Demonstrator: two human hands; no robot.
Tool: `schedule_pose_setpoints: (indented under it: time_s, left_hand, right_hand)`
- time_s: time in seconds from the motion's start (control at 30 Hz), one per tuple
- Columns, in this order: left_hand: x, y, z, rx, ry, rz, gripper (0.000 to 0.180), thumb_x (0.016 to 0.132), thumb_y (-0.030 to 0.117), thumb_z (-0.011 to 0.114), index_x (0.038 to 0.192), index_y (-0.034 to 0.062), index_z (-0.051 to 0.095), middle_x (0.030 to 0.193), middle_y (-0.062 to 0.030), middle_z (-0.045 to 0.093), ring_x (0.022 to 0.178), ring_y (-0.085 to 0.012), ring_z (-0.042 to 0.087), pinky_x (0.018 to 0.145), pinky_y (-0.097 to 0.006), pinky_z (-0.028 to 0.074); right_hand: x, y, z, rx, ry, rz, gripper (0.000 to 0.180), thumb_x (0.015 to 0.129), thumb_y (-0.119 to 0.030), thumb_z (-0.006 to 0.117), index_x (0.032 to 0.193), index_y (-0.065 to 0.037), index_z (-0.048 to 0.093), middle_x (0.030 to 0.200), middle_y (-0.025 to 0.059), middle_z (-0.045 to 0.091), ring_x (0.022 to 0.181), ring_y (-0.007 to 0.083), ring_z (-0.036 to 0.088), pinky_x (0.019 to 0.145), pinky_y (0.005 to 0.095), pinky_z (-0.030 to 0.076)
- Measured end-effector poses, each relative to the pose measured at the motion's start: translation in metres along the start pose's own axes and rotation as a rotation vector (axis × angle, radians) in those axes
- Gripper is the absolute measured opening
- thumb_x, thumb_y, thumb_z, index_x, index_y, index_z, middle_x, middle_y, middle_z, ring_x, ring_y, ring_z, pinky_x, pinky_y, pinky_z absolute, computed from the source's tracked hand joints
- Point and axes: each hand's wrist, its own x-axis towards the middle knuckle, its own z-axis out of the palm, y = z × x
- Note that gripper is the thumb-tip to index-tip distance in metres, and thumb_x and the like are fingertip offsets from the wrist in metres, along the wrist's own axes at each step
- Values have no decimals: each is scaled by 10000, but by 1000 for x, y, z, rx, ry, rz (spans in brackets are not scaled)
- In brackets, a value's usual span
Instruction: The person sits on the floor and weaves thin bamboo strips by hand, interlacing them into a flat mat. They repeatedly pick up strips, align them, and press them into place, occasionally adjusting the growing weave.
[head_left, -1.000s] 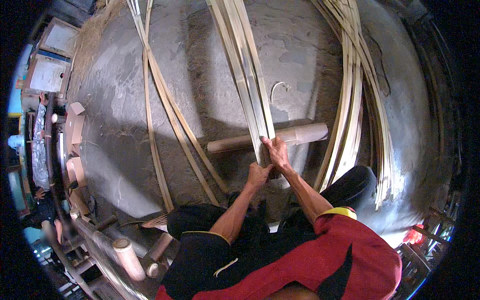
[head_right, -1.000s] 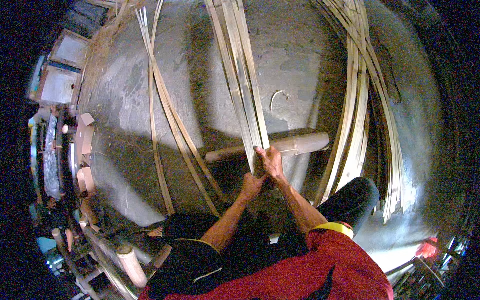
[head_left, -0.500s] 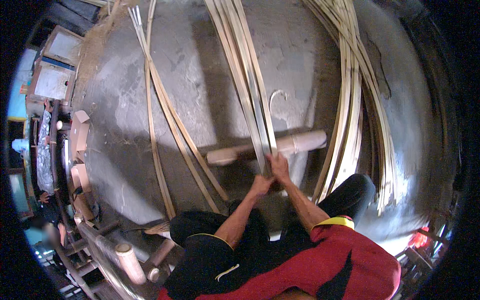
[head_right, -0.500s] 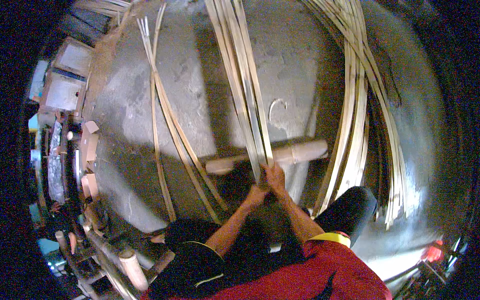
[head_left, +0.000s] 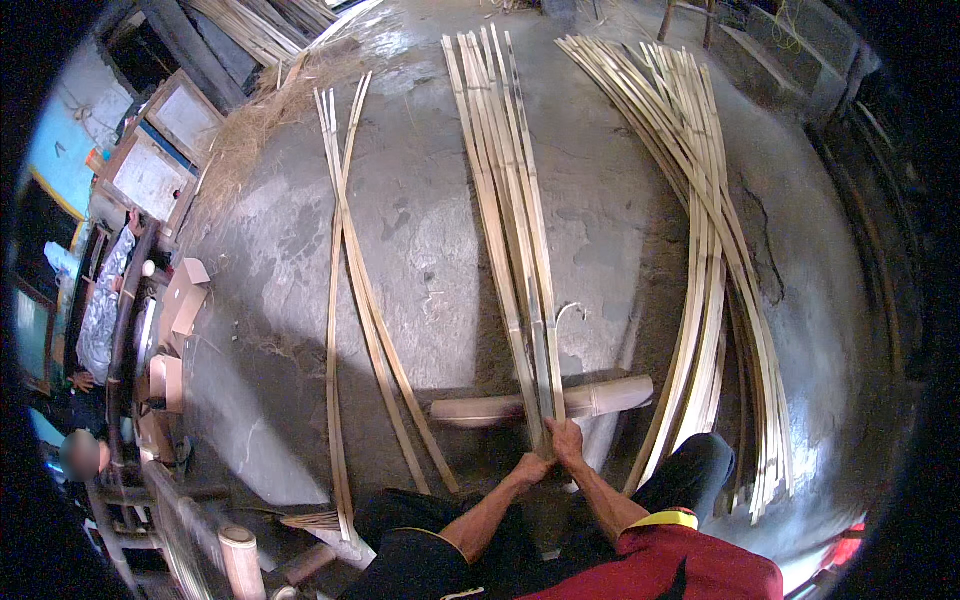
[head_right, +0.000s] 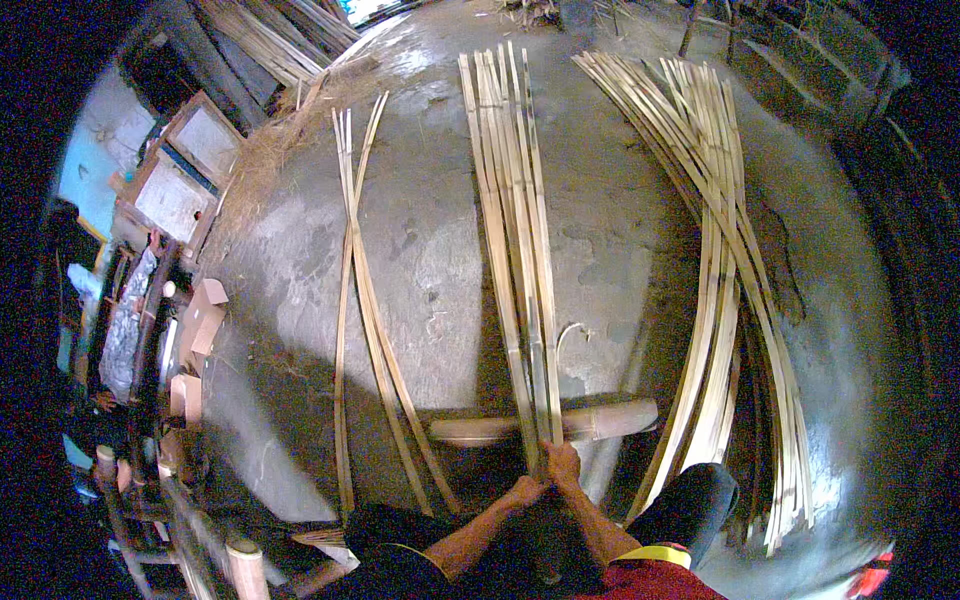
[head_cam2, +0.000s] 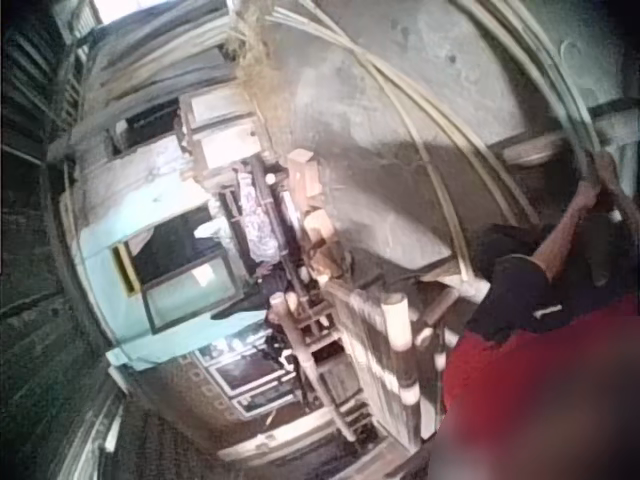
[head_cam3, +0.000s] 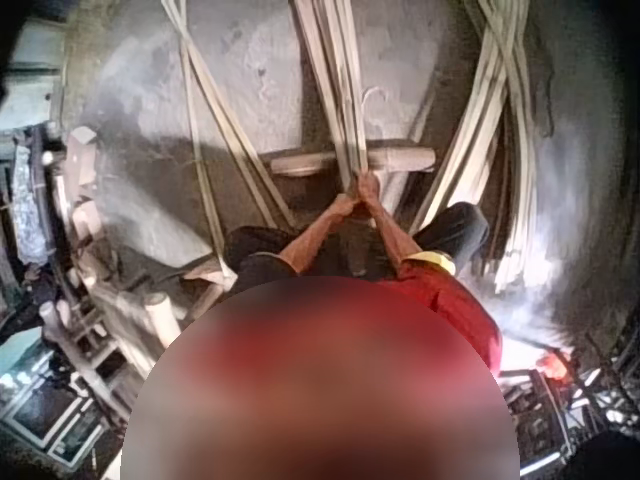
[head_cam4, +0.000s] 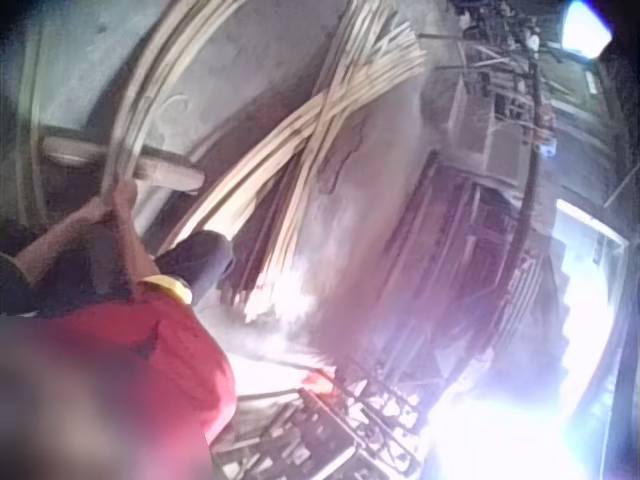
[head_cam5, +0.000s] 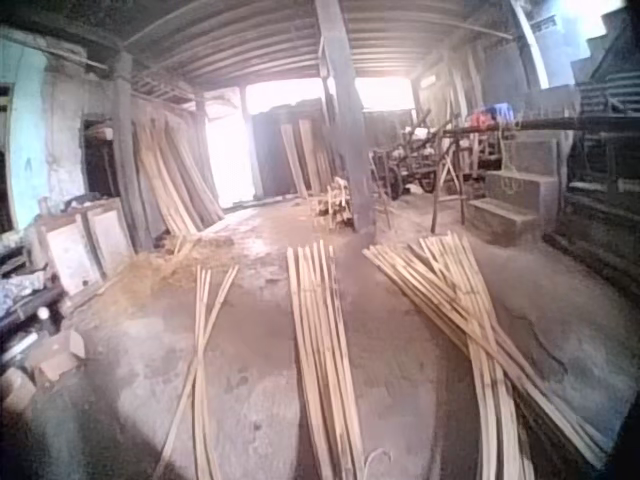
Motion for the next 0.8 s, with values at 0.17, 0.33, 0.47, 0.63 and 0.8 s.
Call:
schedule_pose_setpoints:
  time_s: [0.17,0.33,0.47,0.63,0.8]
  left_hand:
    - [3,10,-8,85,-173,15,568,716,531,506,952,19,567,819,-130,591,776,-256,559,685,-356,434]
    - [-20,45,-37,546,-108,-125,549,761,527,432,782,3,595,695,-177,588,680,-309,582,639,-400,454]
    - [-55,59,-40,739,-192,83,462,823,419,364,777,23,597,729,-197,583,737,-352,568,645,-435,457]
    - [-82,48,-34,846,-706,445,281,770,277,448,805,38,592,758,-198,581,742,-355,566,644,-438,459]
    - [-115,68,-59,545,-1145,404,239,734,246,495,834,46,578,824,-166,584,743,-277,578,646,-399,470]
  right_hand:
    - [18,22,-7,234,-138,70,403,729,-343,594,883,28,575,765,96,594,678,159,538,607,298,430]
    - [25,32,4,325,-149,27,379,715,-310,625,898,19,579,748,61,589,662,123,526,600,280,433]
    - [25,35,12,175,-30,-73,356,703,-284,627,878,23,580,735,74,598,650,140,540,595,289,436]
    - [18,25,-2,162,6,-52,405,678,-323,624,871,30,573,750,133,601,672,193,561,613,325,442]
    - [10,12,-19,-2,-13,-183,478,682,-378,615,916,33,547,799,183,590,736,240,571,659,349,437]
